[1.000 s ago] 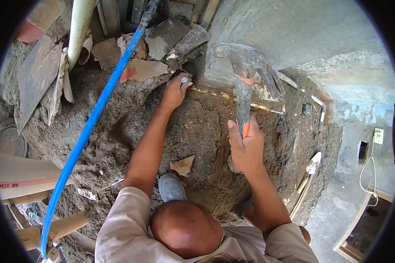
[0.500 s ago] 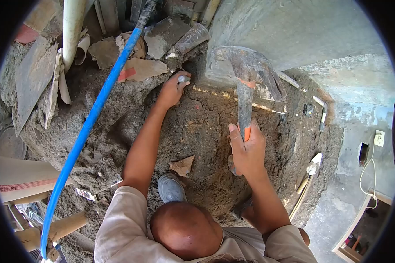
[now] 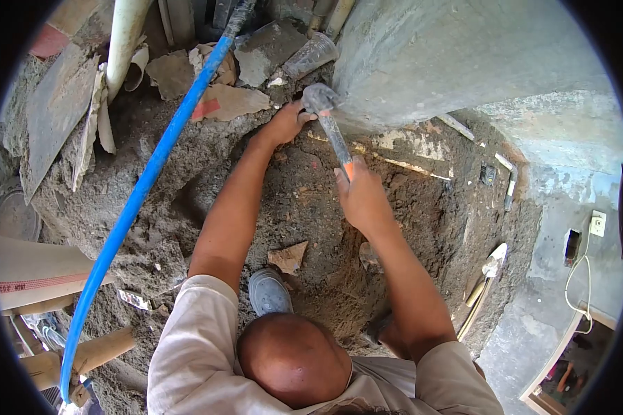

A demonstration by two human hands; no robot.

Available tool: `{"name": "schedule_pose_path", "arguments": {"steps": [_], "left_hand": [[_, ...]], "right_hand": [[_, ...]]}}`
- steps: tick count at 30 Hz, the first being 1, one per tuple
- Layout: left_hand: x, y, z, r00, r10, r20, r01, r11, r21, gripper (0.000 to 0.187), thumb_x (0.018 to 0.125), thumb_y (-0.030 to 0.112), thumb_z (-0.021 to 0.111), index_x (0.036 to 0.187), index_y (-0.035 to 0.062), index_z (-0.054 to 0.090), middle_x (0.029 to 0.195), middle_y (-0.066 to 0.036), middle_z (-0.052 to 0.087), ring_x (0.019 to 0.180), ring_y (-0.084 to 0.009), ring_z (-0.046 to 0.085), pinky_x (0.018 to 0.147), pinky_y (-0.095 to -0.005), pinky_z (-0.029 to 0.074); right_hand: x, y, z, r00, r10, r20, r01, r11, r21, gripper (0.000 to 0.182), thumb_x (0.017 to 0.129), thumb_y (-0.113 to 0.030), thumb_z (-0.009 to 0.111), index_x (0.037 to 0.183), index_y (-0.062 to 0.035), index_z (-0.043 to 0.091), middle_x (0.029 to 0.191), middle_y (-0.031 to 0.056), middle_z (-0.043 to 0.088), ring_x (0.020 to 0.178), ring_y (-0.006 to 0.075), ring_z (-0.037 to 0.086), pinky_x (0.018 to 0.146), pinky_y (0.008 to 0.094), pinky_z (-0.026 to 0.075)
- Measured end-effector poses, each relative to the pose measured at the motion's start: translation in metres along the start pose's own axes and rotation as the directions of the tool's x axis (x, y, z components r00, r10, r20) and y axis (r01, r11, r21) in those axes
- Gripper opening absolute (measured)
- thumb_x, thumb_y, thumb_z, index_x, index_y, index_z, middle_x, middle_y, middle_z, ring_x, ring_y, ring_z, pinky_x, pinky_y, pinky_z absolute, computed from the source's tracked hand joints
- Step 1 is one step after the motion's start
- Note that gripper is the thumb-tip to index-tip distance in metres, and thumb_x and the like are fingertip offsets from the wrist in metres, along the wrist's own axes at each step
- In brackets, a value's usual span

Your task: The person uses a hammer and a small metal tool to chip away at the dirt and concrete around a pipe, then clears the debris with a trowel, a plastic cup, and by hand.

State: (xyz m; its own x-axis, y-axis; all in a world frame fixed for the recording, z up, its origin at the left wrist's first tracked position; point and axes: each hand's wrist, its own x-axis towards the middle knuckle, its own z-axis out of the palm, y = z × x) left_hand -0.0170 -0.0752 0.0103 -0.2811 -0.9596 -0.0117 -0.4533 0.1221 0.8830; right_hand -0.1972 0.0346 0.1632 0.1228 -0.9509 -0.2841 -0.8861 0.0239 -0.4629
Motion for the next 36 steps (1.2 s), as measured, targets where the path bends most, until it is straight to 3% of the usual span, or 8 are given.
{"name": "schedule_pose_path", "arguments": {"steps": [4,9,15,21,25,27,32,36], "left_hand": [[0.007,-0.014,0.01,0.997,-0.07,-0.034,0.064,0.987,-0.145,0.037,0.092,0.019,0.058,0.124,0.0012,0.052,0.12,-0.02,0.06,0.109,-0.0322,0.057,0.096,-0.0362,0.041],[0.002,-0.005,0.008,0.992,-0.121,-0.03,0.115,0.982,-0.149,0.045,0.092,0.025,0.059,0.127,-0.0021,0.05,0.126,-0.022,0.056,0.117,-0.0316,0.052,0.101,-0.0351,0.038],[0.002,-0.035,0.017,0.999,-0.041,-0.013,0.038,0.979,-0.199,0.036,0.092,0.009,0.055,0.127,-0.0001,0.05,0.118,-0.016,0.06,0.112,-0.0228,0.053,0.099,-0.0335,0.039],[0.003,-0.028,0.019,0.987,-0.156,-0.028,0.147,0.966,-0.213,0.035,0.093,0.015,0.056,0.124,-0.0012,0.051,0.114,-0.015,0.062,0.104,-0.0238,0.056,0.095,-0.0332,0.041],[0.0,-0.016,0.008,0.996,-0.088,0.002,0.087,0.978,-0.188,0.036,0.093,0.015,0.056,0.125,-0.0009,0.05,0.114,-0.017,0.062,0.104,-0.0239,0.055,0.095,-0.0336,0.041],[0.001,-0.013,0.005,0.995,-0.084,0.056,0.094,0.972,-0.216,0.037,0.093,0.016,0.057,0.125,-0.0006,0.05,0.114,-0.017,0.062,0.105,-0.0239,0.055,0.095,-0.0337,0.041],[0.003,-0.028,0.018,0.996,-0.081,-0.024,0.075,0.979,-0.191,0.037,0.094,0.014,0.056,0.127,-0.0013,0.048,0.115,-0.015,0.061,0.102,-0.0209,0.053,0.094,-0.0307,0.04],[0.003,-0.03,0.018,0.992,-0.123,-0.007,0.118,0.969,-0.215,0.039,0.094,0.015,0.056,0.128,-0.0012,0.047,0.115,-0.015,0.061,0.102,-0.0203,0.053,0.096,-0.0314,0.04]], "right_hand": [[-0.019,-0.047,-0.049,0.999,-0.017,-0.046,0.022,0.993,0.117,0.036,0.094,-0.023,0.055,0.11,0.008,0.047,0.074,0.0251,0.062,0.062,0.042,0.062,0.056,0.0435,0.048],[-0.021,-0.05,-0.044,0.829,-0.076,-0.554,0.454,0.67,0.588,0.025,0.095,-0.023,0.054,0.098,0.0007,0.049,0.067,0.0115,0.058,0.057,0.0169,0.06,0.053,0.0374,0.048],[0.0,-0.002,-0.002,0.999,-0.027,0.018,0.028,0.997,-0.073,0.023,0.095,-0.022,0.053,0.096,0.0008,0.048,0.067,0.0127,0.059,0.058,0.0178,0.061,0.053,0.0388,0.048],[-0.02,-0.076,-0.052,0.794,-0.163,-0.586,0.474,0.77,0.428,0.026,0.089,-0.013,0.061,0.103,0.0053,0.048,0.069,0.0186,0.059,0.06,0.0327,0.061,0.055,0.0381,0.046],[-0.003,-0.004,0.016,0.727,-0.304,-0.616,0.444,0.892,0.085,0.025,0.091,-0.014,0.058,0.103,0.0054,0.049,0.069,0.0201,0.059,0.061,0.0348,0.061,0.056,0.0397,0.047],[0.002,0.003,0.016,0.997,0.015,-0.074,-0.019,0.998,-0.052,0.024,0.092,-0.017,0.056,0.1,0.0053,0.05,0.07,0.0225,0.059,0.063,0.0383,0.062,0.057,0.0422,0.047],[-0.017,-0.057,-0.043,0.985,-0.02,-0.17,0.057,0.975,0.214,0.025,0.093,-0.019,0.057,0.098,0.0041,0.049,0.068,0.0231,0.058,0.058,0.0361,0.062,0.052,0.0407,0.046],[-0.014,-0.039,-0.023,0.759,-0.219,-0.613,0.485,0.818,0.31,0.022,0.091,-0.015,0.059,0.1,0.0034,0.05,0.065,0.022,0.059,0.058,0.0302,0.064,0.051,0.0378,0.046]]}}
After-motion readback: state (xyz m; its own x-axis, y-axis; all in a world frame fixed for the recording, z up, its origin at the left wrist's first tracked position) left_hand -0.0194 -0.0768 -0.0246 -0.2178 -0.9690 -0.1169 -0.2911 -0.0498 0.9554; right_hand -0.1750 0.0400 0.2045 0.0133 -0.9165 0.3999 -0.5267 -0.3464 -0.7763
